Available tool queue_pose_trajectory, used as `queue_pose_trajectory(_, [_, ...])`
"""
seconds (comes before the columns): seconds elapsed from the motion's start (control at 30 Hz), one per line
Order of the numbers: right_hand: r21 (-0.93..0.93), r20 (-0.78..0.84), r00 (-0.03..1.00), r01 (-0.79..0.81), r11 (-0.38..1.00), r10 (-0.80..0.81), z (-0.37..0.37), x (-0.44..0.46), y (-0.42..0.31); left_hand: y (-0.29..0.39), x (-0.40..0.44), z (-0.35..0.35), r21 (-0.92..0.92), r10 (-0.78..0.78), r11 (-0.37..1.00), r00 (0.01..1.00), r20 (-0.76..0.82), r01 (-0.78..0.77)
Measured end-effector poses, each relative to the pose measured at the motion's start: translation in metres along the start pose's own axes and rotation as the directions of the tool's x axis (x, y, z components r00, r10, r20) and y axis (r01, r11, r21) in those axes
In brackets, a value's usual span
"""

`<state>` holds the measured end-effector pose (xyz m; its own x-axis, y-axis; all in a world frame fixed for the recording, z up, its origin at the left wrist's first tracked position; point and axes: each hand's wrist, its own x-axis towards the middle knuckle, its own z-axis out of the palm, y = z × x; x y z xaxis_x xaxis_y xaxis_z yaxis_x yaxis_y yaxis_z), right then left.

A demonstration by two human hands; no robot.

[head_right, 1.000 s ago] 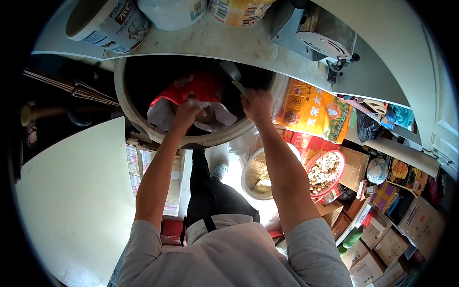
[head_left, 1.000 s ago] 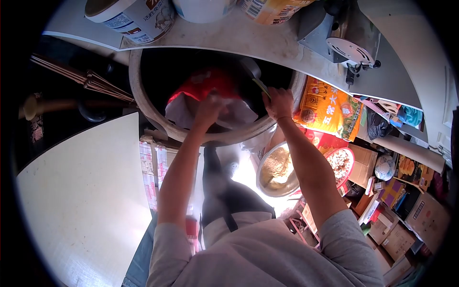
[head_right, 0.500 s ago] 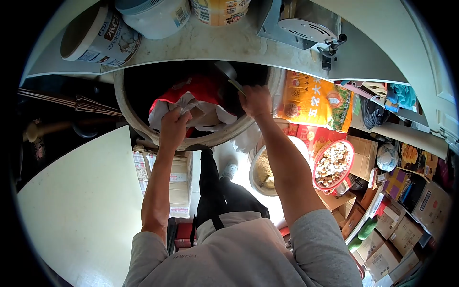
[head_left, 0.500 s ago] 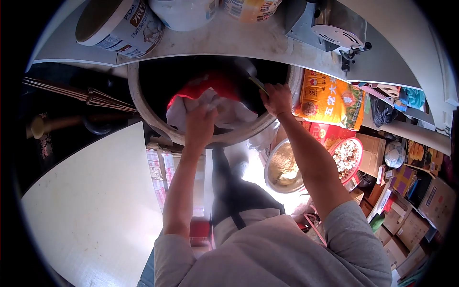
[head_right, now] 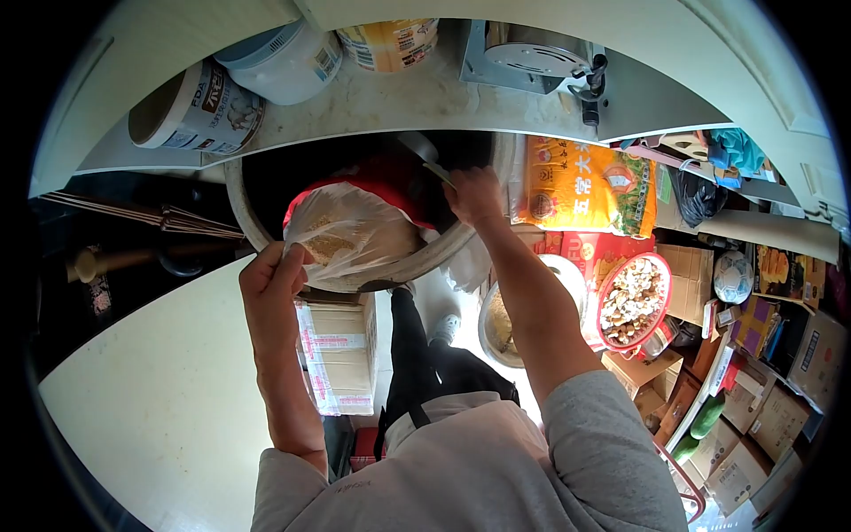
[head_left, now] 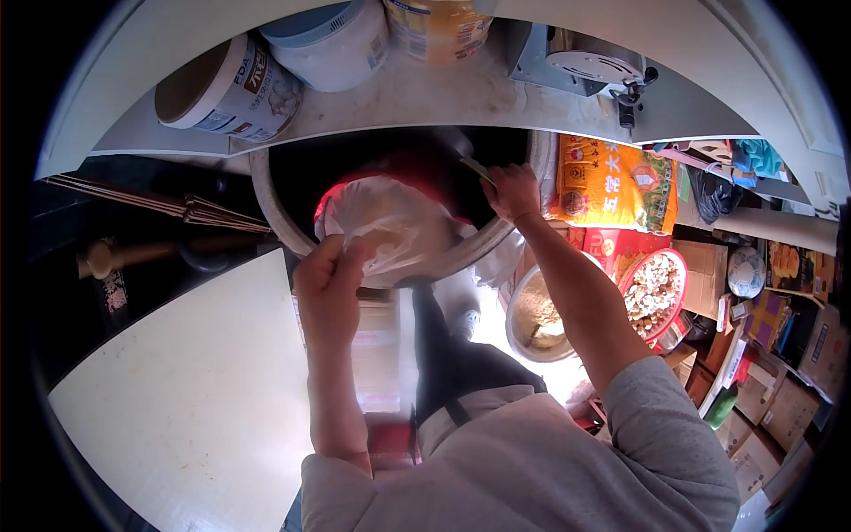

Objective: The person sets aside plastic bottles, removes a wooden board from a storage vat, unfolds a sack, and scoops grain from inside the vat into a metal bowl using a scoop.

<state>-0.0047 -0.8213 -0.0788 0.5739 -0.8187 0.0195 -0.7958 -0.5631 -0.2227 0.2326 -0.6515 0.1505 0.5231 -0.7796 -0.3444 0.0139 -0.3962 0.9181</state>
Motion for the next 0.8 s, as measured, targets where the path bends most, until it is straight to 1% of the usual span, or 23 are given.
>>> queue_pose_trajectory(0.07, [-0.013,0.017,1.0,-0.003,1.0,0.003,-0.003,0.0,0.0,0.014,-0.005,-0.001,-0.024,-0.027,0.999,0.999,-0.027,0.027])
queue_pose_trajectory(0.2, [-0.02,0.015,1.0,-0.001,1.0,0.001,-0.006,0.0,-0.001,0.027,-0.014,-0.004,-0.091,0.062,0.994,0.996,-0.057,-0.067])
queue_pose_trajectory(0.3, [-0.024,0.045,0.999,0.009,1.0,-0.008,-0.005,0.0,0.001,0.037,-0.015,-0.011,-0.182,0.108,0.976,0.991,-0.084,-0.122])
queue_pose_trajectory(0.33, [-0.019,0.036,0.999,0.008,1.0,-0.007,-0.005,-0.001,0.0,0.041,-0.016,-0.012,-0.201,0.106,0.972,0.989,-0.099,-0.124])
queue_pose_trajectory(0.43, [-0.007,0.014,1.0,0.013,1.0,-0.013,-0.002,0.0,0.002,0.065,-0.012,-0.01,-0.222,0.175,0.955,0.979,-0.106,-0.195])
queue_pose_trajectory(0.5, [-0.003,0.011,1.0,0.018,1.0,-0.018,-0.001,0.001,0.002,0.081,-0.01,-0.013,-0.22,0.247,0.94,0.965,-0.091,-0.261])
queue_pose_trajectory(0.57, [-0.001,0.014,1.0,0.008,1.0,-0.008,-0.003,0.0,0.002,0.102,-0.012,-0.018,-0.224,0.274,0.932,0.959,-0.077,-0.285])
queue_pose_trajectory(0.63, [0.0,0.036,0.999,-0.005,1.0,0.005,-0.005,-0.006,-0.002,0.12,-0.015,-0.027,-0.207,0.299,0.926,0.948,-0.11,-0.317])
queue_pose_trajectory(0.7, [-0.026,0.031,1.0,0.003,1.0,-0.003,-0.006,0.0,0.0,0.134,-0.016,-0.034,-0.221,0.368,0.893,0.918,-0.147,-0.393])
queue_pose_trajectory(0.73, [-0.031,0.048,0.999,0.006,1.0,-0.005,-0.008,0.001,-0.001,0.144,-0.021,-0.035,-0.186,0.354,0.903,0.916,-0.188,-0.388])
queue_pose_trajectory(0.8, [-0.034,0.082,0.997,0.003,0.999,0.0,-0.011,0.0,-0.003,0.15,-0.028,-0.046,-0.146,0.396,0.894,0.9,-0.18,-0.423])
